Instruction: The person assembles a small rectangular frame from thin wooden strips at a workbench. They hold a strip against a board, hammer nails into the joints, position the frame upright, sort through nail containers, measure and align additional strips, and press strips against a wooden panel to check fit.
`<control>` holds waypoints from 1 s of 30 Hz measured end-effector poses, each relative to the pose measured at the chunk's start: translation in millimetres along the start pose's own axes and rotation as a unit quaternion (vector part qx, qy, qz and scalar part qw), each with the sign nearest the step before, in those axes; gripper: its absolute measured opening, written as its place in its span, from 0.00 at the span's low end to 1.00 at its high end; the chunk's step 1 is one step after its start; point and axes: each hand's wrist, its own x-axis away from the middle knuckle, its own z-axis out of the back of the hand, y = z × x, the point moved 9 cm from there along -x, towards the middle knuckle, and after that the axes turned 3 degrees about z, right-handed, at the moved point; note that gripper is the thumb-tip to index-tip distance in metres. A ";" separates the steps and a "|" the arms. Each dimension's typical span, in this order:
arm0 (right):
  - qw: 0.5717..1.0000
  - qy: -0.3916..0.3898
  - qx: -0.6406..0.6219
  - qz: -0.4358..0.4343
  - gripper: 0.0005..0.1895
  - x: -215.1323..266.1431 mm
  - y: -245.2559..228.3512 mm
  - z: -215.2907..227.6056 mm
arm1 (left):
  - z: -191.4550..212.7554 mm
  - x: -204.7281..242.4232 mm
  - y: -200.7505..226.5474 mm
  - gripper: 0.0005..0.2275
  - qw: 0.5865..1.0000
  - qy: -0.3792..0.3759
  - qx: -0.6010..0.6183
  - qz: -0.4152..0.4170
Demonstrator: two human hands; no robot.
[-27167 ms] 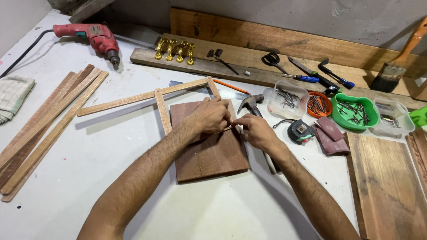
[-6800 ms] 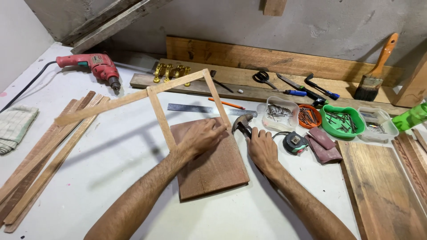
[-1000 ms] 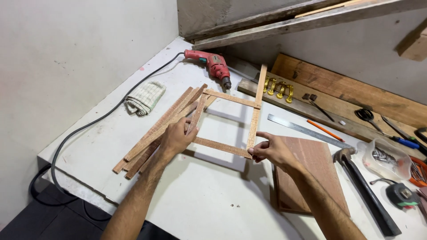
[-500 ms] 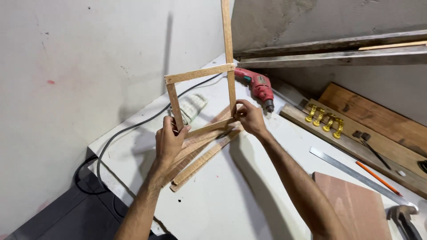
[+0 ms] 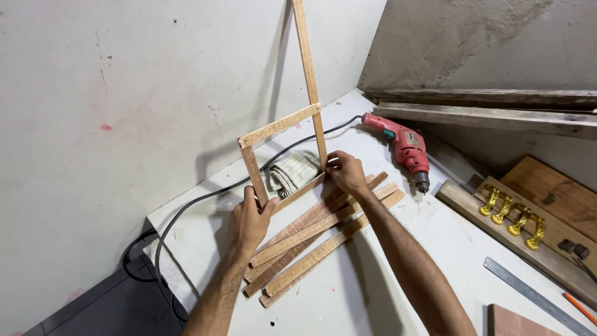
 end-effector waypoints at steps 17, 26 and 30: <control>0.989 -0.085 0.124 0.011 0.15 61.1 -6.7 55.3 | 8.0 32.9 46.4 0.15 0.972 0.079 -0.077 -0.208; 0.939 -0.217 0.235 0.129 0.28 153.1 -20.3 41.2 | -49.0 81.2 95.3 0.19 0.939 -0.216 -0.155 -0.216; 0.938 -0.146 0.276 0.152 0.19 158.3 -21.0 43.6 | -62.8 78.6 79.5 0.17 0.941 -0.253 -0.149 -0.167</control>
